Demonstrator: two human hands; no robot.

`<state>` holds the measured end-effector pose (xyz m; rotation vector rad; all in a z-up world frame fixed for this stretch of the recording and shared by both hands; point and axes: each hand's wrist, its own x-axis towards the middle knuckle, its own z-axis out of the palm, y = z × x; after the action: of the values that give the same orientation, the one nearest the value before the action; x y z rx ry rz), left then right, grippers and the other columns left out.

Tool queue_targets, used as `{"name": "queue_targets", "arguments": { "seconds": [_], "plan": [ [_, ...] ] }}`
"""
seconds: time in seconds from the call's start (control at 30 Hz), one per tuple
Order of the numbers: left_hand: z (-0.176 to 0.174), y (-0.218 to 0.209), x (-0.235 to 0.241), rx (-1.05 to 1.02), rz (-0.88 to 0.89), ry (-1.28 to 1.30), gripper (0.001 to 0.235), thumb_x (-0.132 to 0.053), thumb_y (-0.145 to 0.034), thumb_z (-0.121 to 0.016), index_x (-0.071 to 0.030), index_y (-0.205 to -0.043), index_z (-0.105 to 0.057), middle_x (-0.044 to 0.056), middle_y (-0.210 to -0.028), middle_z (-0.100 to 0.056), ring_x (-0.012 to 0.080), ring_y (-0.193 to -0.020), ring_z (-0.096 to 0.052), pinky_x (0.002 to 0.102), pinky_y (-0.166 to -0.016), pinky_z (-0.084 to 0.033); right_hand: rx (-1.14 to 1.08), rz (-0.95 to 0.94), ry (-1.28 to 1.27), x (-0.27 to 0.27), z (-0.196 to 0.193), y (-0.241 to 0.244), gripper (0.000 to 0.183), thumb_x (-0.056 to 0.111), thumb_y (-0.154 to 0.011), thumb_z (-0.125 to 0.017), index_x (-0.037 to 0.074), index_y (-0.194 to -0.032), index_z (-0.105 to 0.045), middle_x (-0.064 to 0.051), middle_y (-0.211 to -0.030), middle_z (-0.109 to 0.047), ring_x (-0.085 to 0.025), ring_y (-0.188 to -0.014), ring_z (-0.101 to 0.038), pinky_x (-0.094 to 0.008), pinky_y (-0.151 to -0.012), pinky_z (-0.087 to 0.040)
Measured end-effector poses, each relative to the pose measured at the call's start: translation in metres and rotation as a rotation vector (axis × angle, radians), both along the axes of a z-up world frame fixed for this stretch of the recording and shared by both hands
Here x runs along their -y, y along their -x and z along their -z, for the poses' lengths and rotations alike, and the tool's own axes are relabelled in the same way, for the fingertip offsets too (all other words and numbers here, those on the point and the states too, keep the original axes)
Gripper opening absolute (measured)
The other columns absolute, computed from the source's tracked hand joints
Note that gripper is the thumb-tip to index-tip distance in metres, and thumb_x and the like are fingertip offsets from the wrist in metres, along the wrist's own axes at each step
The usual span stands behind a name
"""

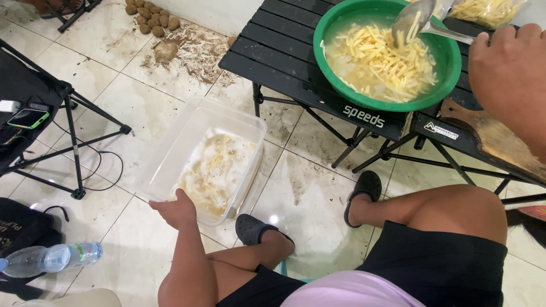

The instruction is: The person places sliced potatoes into a ziplock bag, uses a manual vacuum sealer to remove air, and then transfers more sliced potatoes from a water-filled container into a green basin using a strainer.

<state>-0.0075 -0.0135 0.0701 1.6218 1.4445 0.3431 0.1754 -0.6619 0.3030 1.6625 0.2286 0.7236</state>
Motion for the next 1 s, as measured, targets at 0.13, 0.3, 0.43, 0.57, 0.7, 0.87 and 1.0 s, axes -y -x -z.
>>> {"name": "queue_targets", "arguments": {
  "seconds": [0.13, 0.3, 0.43, 0.57, 0.7, 0.87, 1.0],
  "plan": [
    [-0.013, 0.001, 0.004, 0.006, -0.002, 0.027, 0.084, -0.029, -0.097, -0.057, -0.006, -0.161, -0.009, 0.020, -0.150, -0.050, 0.0436, -0.127, -0.056, 0.055, -0.099, -0.049, 0.017, 0.016, 0.028, -0.009, -0.004, 0.008, 0.012, 0.037, -0.136, -0.052, 0.033, -0.126, -0.057, 0.003, -0.103, -0.044, -0.017, -0.092, -0.038, -0.034, -0.082, -0.028],
    [-0.001, 0.000, 0.000, 0.003, 0.002, 0.009, 0.085, -0.031, -0.097, -0.058, -0.005, -0.161, -0.008, 0.022, -0.152, -0.047, 0.0441, -0.131, -0.053, 0.055, -0.101, -0.048, -0.033, 0.002, 0.068, -0.024, -0.022, 0.011, 0.006, 0.041, -0.129, -0.051, 0.035, -0.129, -0.052, 0.005, -0.101, -0.045, -0.016, -0.087, -0.037, -0.034, -0.091, -0.028],
    [0.006, -0.001, -0.003, -0.009, 0.001, -0.012, 0.085, -0.031, -0.097, -0.060, -0.006, -0.161, -0.010, 0.021, -0.149, -0.050, 0.0439, -0.128, -0.055, 0.056, -0.099, -0.049, -0.038, 0.011, -0.167, 0.006, -0.009, -0.015, 0.006, 0.033, -0.118, -0.060, 0.034, -0.122, -0.063, 0.005, -0.104, -0.051, -0.011, -0.086, -0.054, -0.026, -0.075, -0.039],
    [-0.006, 0.001, 0.002, -0.016, -0.001, 0.029, 0.085, -0.033, -0.098, -0.058, -0.008, -0.162, -0.008, 0.020, -0.152, -0.047, 0.0430, -0.130, -0.054, 0.054, -0.101, -0.048, -0.224, -0.070, -0.620, 0.157, 0.080, -0.123, 0.023, 0.005, -0.110, -0.068, 0.014, -0.131, -0.069, -0.004, -0.085, -0.058, -0.014, -0.071, -0.058, -0.028, -0.066, -0.049],
    [-0.010, 0.000, 0.003, -0.010, -0.006, 0.035, 0.085, -0.032, -0.097, -0.058, -0.008, -0.162, -0.009, 0.020, -0.153, -0.046, 0.0426, -0.131, -0.053, 0.055, -0.101, -0.048, -0.678, -0.790, -1.211, 0.252, 0.146, -0.178, 0.035, 0.000, -0.134, -0.040, -0.026, -0.155, -0.050, -0.044, -0.143, -0.049, -0.056, -0.124, -0.052, -0.063, -0.106, -0.046],
    [-0.001, 0.001, 0.001, -0.008, 0.002, 0.008, 0.087, -0.032, -0.096, -0.058, -0.007, -0.162, -0.008, 0.022, -0.154, -0.045, 0.0434, -0.133, -0.052, 0.055, -0.103, -0.047, -0.607, -0.640, -1.005, 0.222, 0.136, -0.137, 0.026, -0.004, -0.133, -0.044, -0.016, -0.153, -0.054, -0.035, -0.138, -0.055, -0.048, -0.110, -0.054, -0.060, -0.095, -0.051],
    [-0.008, 0.000, 0.003, -0.008, -0.007, 0.037, 0.086, -0.033, -0.096, -0.058, -0.009, -0.162, -0.008, 0.018, -0.155, -0.045, 0.0417, -0.133, -0.052, 0.055, -0.103, -0.047, -0.405, -0.252, -0.701, 0.170, 0.116, -0.121, 0.030, 0.011, -0.122, -0.063, 0.003, -0.150, -0.071, -0.017, -0.137, -0.072, -0.031, -0.116, -0.071, -0.043, -0.096, -0.066]
  ]
}}
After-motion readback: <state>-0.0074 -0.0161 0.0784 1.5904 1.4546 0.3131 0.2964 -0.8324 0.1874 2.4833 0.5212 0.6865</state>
